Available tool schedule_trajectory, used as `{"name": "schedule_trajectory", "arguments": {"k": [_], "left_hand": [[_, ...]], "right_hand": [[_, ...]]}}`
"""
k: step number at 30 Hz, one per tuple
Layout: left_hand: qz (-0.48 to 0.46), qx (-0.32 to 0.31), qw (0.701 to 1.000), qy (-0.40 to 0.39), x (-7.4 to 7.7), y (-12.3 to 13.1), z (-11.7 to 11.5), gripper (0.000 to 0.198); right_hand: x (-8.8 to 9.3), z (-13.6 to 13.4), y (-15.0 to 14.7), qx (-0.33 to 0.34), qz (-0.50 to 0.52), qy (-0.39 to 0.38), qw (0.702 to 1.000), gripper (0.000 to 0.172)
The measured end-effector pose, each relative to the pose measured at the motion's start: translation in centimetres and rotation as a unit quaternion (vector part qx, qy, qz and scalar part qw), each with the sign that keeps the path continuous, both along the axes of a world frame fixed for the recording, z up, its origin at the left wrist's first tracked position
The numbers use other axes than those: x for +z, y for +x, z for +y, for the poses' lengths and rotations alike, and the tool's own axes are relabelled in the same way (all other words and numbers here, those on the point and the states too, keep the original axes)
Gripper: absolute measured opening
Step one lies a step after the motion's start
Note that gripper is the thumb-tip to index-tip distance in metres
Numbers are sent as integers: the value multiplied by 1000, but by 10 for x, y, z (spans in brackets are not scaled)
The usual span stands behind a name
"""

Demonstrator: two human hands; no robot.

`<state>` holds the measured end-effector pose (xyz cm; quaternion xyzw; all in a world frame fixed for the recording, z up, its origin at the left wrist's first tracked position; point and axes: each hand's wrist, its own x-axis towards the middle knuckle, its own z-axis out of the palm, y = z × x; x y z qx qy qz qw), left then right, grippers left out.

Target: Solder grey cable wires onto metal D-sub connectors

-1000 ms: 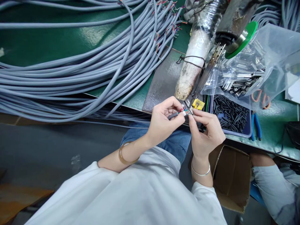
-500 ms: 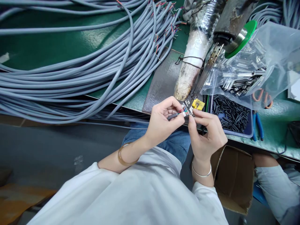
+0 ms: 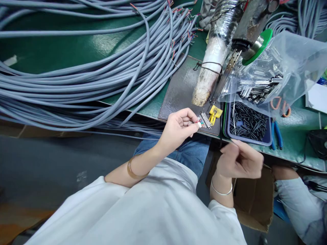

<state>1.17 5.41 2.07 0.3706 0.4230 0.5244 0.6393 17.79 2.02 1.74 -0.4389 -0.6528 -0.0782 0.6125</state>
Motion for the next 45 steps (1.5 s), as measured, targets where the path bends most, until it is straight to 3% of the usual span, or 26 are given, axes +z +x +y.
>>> {"name": "schedule_trajectory", "arguments": {"k": [3, 7, 12, 19, 28, 39, 42, 45], "left_hand": [[-11, -3, 1000, 4, -3, -3, -2, 17], [-3, 14, 1000, 18, -7, -3, -3, 19], [11, 41, 998, 56, -7, 2, 2, 18], [57, 81, 992, 82, -1, 8, 7, 14], [120, 117, 980, 109, 5, 10, 6, 11], [55, 45, 996, 51, -1, 5, 8, 14], [-28, -24, 999, -13, 1, -1, 7, 19], [-105, -143, 980, -90, 5, -12, 5, 23]], "right_hand": [[3, -3, 4, 22, 54, 71, 996, 27], [6, -8, -4, -1, 53, -59, 997, 32], [3, -4, -18, 12, -81, -152, 985, 20], [-3, 12, -22, 15, -114, -144, 983, 15], [4, 15, -24, 5, -109, -137, 985, 17], [-6, 8, -15, 33, -103, -126, 986, 17], [-10, 2, -3, 94, -70, -97, 988, 16], [-18, -2, 7, 151, -101, -89, 979, 14]]}}
